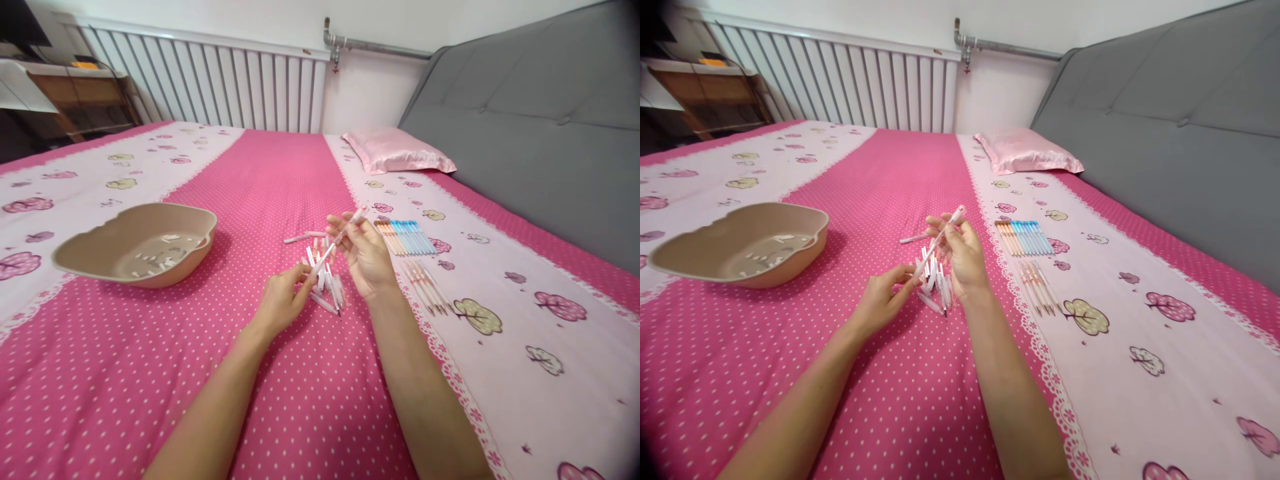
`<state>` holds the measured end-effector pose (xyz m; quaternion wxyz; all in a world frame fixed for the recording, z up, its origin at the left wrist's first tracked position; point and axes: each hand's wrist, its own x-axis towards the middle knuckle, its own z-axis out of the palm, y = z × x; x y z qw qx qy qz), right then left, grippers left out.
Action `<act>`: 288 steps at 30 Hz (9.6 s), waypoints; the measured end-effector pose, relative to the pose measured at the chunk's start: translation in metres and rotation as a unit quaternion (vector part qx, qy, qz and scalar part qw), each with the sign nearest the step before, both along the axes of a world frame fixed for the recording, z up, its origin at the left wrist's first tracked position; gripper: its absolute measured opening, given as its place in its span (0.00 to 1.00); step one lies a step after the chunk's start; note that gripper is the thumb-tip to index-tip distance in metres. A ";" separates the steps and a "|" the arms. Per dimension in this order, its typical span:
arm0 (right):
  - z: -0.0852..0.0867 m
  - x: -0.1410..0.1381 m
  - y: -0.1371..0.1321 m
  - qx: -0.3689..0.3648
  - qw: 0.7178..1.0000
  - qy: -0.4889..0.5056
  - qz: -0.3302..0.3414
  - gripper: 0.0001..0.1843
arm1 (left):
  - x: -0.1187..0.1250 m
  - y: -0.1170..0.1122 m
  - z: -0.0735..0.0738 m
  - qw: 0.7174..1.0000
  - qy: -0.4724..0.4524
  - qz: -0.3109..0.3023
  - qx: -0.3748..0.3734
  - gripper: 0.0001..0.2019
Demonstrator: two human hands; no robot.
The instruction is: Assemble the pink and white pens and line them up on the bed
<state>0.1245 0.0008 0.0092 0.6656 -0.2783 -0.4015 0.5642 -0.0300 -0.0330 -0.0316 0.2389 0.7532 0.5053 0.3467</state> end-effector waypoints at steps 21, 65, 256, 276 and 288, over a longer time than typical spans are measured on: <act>0.000 -0.007 -0.007 -0.027 0.988 -0.118 0.090 0.13 | 0.000 0.002 -0.004 0.998 -0.053 -0.012 0.019 0.11; -0.006 -0.005 -0.002 -0.024 0.980 -0.192 0.050 0.15 | 0.000 0.001 -0.005 0.995 -0.100 -0.014 0.007 0.10; 0.000 -0.003 -0.008 -0.090 0.974 -0.173 0.119 0.17 | 0.004 -0.001 0.004 0.963 -0.245 -0.001 -0.108 0.11; -0.002 0.000 -0.008 -0.094 0.973 -0.114 0.179 0.11 | 0.001 -0.001 0.004 0.881 -0.397 -0.102 -0.235 0.16; 0.001 0.001 -0.009 -0.108 0.967 -0.119 0.198 0.14 | 0.000 -0.002 0.009 0.875 -0.393 -0.116 -0.258 0.14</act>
